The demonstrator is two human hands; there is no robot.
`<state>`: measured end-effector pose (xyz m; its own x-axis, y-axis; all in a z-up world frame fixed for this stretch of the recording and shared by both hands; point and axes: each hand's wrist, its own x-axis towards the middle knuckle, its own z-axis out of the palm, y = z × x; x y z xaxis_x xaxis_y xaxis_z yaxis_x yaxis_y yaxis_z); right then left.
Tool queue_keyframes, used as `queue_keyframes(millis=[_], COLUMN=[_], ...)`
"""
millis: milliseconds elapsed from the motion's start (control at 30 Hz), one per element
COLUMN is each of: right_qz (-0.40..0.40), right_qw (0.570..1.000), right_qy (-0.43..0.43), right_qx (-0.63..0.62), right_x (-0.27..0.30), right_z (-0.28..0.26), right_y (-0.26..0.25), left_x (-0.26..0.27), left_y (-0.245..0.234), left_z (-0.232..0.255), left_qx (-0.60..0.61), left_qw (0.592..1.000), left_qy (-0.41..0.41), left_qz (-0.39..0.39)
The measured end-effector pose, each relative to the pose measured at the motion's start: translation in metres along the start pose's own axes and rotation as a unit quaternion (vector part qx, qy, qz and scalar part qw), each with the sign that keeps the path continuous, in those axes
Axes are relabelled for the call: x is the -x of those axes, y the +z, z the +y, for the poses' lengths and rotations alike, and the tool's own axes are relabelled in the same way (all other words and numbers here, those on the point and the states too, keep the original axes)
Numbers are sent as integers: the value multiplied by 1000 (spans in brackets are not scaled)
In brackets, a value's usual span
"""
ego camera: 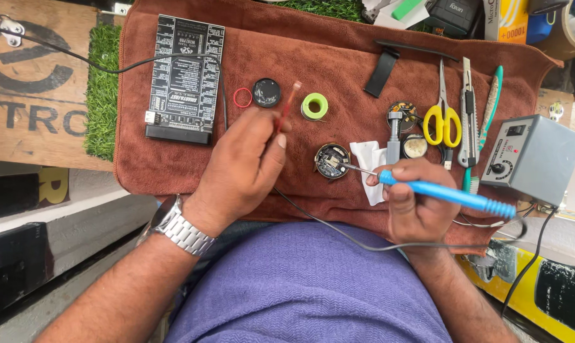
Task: The person uses a soldering iron and tweezers to work on a small circular electronic component, likely a smartwatch. They repeatedly apply heat and solder to specific points on the device's circuit board while holding it steady with tweezers. The person also uses a utility knife to scrape or clean a surface on the component.
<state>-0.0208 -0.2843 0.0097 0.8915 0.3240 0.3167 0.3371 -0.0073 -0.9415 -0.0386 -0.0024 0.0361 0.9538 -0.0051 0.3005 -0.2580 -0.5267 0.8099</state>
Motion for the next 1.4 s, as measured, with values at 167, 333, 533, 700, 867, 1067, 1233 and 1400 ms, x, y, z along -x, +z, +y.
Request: queue_keyframes(millis=[167,333,533,700,867,1067,1233,1400], right_qz=[-25,-50,-51,-38,-40,-20,-27,-27], right_qw=[989,981,981,978,978,978,972,973], right_qy=[-36,-39,-22,-28,-34,-35,-31,-29], right_qx=[139,184,185,201,200,206,232,229], right_x=[0,-6,-17,-15,-9,-3,-5,-6], right_z=[-12,-22,-29,-30,-21,-18,-18,-18], right_y=[-1,2,17,17,20,17,18,19], left_x=[0,0,1,0,-4,-5,-6,-6], left_y=[9,20,19,20,16,15,15,17], left_z=[0,-15,-22,-23,-22,-23,-24,-23], left_qx=[214,323,305,337,306,303,302,277], left_qw=[966,939,947,936,949,947,948,956], left_qy=[-145,-112,-87,-93,-43,-64,-39,-25], left_qz=[15,-38,-51,-53,-57,-87,-89,-87])
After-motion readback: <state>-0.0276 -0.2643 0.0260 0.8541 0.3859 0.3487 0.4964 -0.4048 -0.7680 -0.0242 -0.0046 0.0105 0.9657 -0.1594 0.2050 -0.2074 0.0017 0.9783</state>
